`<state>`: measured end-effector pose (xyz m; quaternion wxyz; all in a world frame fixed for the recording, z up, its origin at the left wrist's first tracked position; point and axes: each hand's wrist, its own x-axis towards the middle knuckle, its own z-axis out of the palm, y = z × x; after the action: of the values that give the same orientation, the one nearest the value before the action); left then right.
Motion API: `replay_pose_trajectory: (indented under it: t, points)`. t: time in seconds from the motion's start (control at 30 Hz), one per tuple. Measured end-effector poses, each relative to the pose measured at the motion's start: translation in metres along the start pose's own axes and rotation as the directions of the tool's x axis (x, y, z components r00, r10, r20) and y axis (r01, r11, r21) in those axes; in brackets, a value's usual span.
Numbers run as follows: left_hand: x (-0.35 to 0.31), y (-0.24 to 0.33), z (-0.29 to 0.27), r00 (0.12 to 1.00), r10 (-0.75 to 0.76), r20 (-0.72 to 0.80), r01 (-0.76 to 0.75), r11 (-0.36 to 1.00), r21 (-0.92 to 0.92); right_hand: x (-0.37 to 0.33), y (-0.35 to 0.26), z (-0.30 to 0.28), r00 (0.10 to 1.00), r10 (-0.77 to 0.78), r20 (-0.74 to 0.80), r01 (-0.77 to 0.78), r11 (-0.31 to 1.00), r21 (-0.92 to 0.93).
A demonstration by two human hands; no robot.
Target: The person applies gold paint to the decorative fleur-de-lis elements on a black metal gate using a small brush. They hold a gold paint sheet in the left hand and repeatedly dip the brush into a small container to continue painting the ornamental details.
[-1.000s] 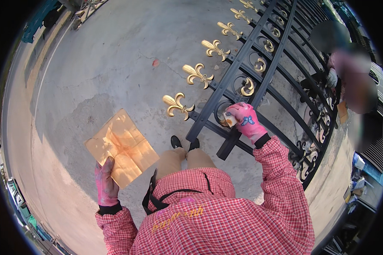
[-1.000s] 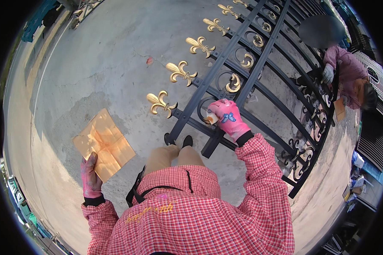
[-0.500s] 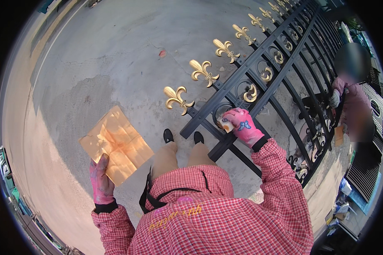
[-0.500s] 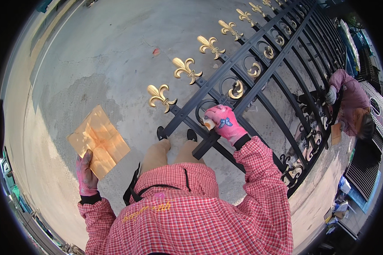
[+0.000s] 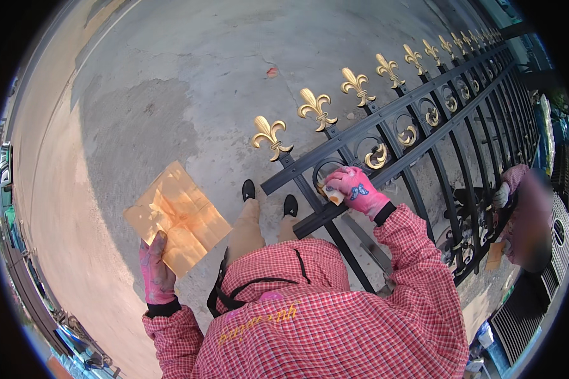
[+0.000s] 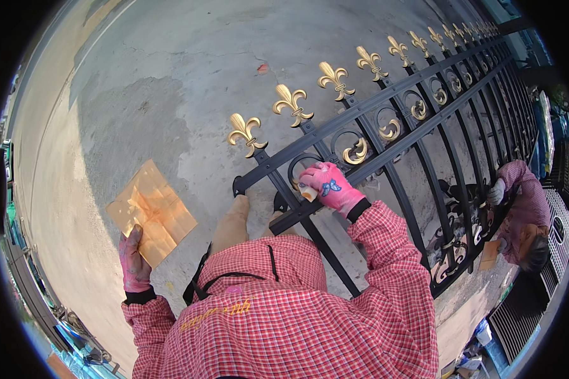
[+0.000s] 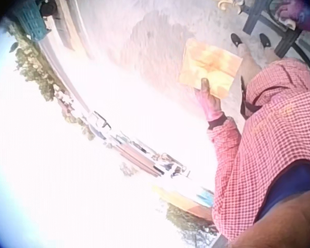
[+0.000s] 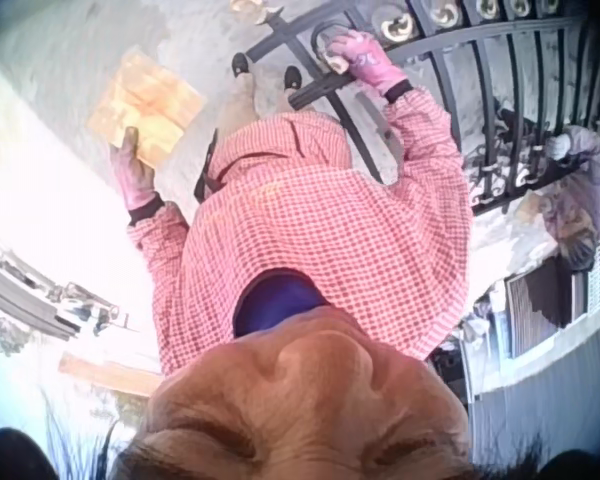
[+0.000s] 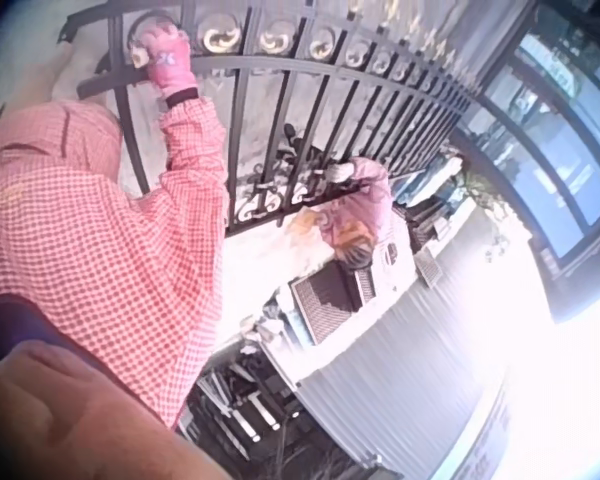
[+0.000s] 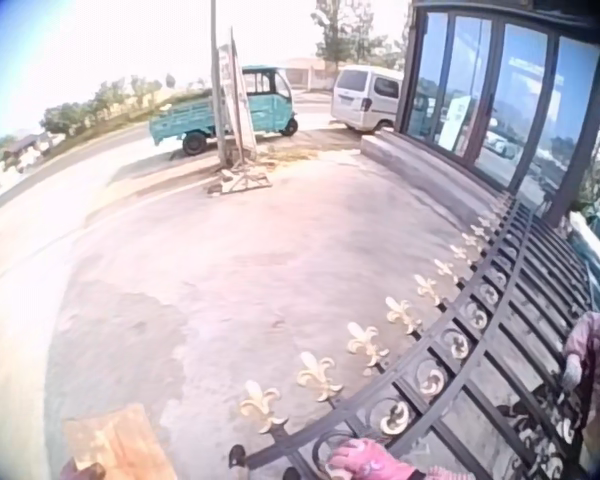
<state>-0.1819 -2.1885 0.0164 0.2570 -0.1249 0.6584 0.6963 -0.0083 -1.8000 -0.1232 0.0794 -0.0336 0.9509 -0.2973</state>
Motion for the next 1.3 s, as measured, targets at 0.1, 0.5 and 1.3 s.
replay_pose_trajectory:
  t: [0.1, 0.5, 1.3]
  points:
    - [-0.011, -0.003, -0.004, 0.999, 0.016, -0.028, -0.016, 1.0, 0.003, 0.005, 0.009, -0.011, 0.983, -0.081, -0.164, 0.075, 0.996, -0.042]
    - [-0.028, -0.016, 0.001, 0.994, 0.038, -0.105, -0.041, 0.999, -0.027, -0.006, 0.026, -0.061, 0.884, 0.063, -0.464, 0.017, 0.986, 0.166]
    - [-0.024, -0.02, 0.029, 0.996, 0.053, -0.071, -0.052, 0.999, 0.013, -0.03, 0.07, -0.065, 0.956, 0.159, -0.245, -0.189, 0.977, -0.103]
